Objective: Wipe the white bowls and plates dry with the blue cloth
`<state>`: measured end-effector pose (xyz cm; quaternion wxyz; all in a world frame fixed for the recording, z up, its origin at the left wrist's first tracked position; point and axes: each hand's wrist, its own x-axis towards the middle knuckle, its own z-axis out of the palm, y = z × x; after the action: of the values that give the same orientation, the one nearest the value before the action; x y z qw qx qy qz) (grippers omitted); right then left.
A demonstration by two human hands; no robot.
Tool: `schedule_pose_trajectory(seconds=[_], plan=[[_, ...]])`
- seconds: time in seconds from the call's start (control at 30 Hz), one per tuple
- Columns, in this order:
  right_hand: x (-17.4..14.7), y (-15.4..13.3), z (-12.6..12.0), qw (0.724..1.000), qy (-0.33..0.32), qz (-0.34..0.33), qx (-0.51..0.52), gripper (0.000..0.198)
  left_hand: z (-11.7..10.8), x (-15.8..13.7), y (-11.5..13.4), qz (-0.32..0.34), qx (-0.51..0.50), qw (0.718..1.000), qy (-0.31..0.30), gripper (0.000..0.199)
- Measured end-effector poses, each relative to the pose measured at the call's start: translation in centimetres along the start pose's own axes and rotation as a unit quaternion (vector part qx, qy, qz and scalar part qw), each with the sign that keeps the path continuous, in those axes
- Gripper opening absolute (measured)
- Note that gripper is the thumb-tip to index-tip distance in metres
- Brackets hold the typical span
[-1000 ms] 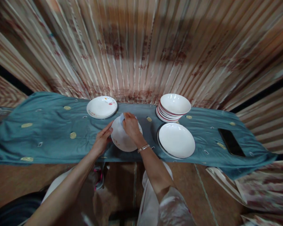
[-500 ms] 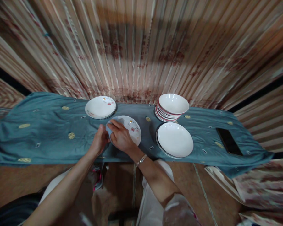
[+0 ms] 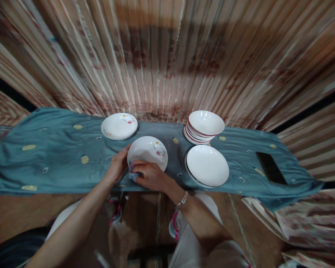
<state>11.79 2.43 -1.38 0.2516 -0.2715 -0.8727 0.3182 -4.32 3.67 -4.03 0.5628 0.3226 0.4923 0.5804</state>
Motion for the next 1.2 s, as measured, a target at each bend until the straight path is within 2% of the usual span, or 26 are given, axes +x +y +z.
schedule_pose_trajectory(seconds=[0.2, 0.37, 0.5, 0.63, 0.73, 0.83, 0.97, 1.2], plan=[[-1.2, 0.8, -1.4, 0.994, -0.087, 0.061, -0.001, 0.024, 0.2, 0.0, 0.1, -0.012, -0.004, 1.0, 0.004, 0.064], [-1.9, 1.8, -2.2, 0.978, -0.143, 0.11, -0.101, 0.02, 0.3, -0.1, 0.4, -0.015, 0.021, 1.0, 0.009, 0.069], [-2.3, 2.5, -2.4, 0.958, -0.147, 0.144, -0.199, 0.018, 0.2, -0.1, 0.4, -0.016, 0.023, 1.0, 0.005, 0.069], [-2.4, 3.5, -2.5, 0.935, -0.122, 0.189, -0.275, 0.02, 0.2, -0.1, 0.5, -0.018, 0.03, 0.999, 0.003, 0.068], [-2.1, 4.5, -2.5, 0.929, -0.083, 0.191, -0.305, 0.024, 0.2, -0.1, 0.5, -0.016, 0.034, 0.999, 0.005, 0.069], [-1.6, 5.4, -2.5, 0.929, -0.041, 0.185, -0.317, 0.03, 0.2, -0.1, 0.5, -0.019, 0.038, 0.999, 0.006, 0.071], [-0.7, 6.2, -2.5, 0.93, 0.014, 0.179, -0.32, 0.028, 0.2, -0.1, 0.5, -0.014, 0.041, 0.999, 0.002, 0.072], [0.5, 7.3, -1.4, 0.95, 0.114, 0.114, -0.267, 0.035, 0.4, -0.4, 0.7, -0.016, 0.037, 0.999, 0.003, 0.072]])
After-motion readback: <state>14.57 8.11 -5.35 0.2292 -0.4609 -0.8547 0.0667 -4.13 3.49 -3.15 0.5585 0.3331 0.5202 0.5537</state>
